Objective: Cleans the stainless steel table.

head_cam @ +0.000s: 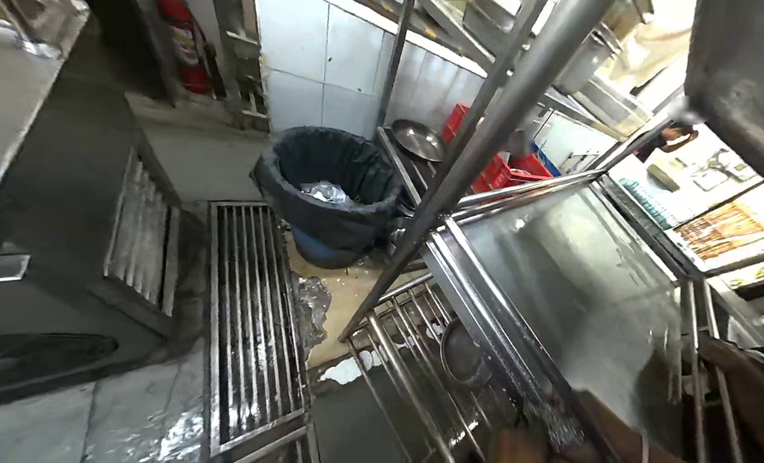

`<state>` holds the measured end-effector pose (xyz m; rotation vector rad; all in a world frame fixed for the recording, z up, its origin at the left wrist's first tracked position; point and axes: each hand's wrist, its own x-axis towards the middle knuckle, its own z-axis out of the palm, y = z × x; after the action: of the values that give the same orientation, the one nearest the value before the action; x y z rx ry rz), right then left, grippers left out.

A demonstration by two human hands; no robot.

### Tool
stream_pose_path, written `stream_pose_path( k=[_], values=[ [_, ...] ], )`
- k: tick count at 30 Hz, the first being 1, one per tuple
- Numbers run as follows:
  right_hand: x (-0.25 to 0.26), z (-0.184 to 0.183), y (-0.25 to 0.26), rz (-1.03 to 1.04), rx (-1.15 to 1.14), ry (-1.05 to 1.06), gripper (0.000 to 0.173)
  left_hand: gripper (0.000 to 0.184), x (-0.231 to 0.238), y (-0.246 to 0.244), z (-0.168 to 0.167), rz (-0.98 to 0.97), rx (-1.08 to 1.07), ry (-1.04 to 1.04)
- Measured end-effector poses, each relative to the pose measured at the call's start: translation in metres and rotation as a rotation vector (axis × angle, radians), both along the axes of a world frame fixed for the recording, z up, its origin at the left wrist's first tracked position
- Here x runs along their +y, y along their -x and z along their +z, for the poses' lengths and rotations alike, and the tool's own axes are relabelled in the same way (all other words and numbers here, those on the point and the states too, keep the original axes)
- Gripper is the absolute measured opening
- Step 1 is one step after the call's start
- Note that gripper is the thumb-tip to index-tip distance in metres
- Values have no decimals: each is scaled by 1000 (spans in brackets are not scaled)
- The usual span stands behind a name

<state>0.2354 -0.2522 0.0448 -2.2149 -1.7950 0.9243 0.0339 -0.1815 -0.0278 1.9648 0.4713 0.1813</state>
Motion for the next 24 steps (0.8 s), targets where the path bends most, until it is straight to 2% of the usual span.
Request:
stream_pose_path(
  k=[2,4,7,10,13,16,19,21,22,24],
  values=[
    [56,6,12,-64,17,-6,80,48,46,6,4,116,10,-1],
    [130,10,31,-86,107,-132,74,39,102,19,12,276,-8,6],
    [231,10,37,65,43,-365,70,37,170,24,22,470,-99,-25],
    [254,9,32,157,15,-428,66,36,185,17,21,522,-116,-88],
    [194,17,27,82,125,-265,67,35,136,12,12,435,-137,-126],
    [100,29,18,21,144,1,66,41,59,-1,-1,194,-30,-14],
    [14,44,20,-29,-91,425,41,47,-22,-13,-1,-193,132,47],
    [-51,24,9,-49,-338,750,36,48,-70,-16,-7,-442,87,33],
    [-102,1,-18,-5,-357,708,28,51,-90,-15,-10,-566,64,15],
    [-188,-31,-61,-42,-309,685,26,60,-115,-10,-15,-779,46,6]
  ],
)
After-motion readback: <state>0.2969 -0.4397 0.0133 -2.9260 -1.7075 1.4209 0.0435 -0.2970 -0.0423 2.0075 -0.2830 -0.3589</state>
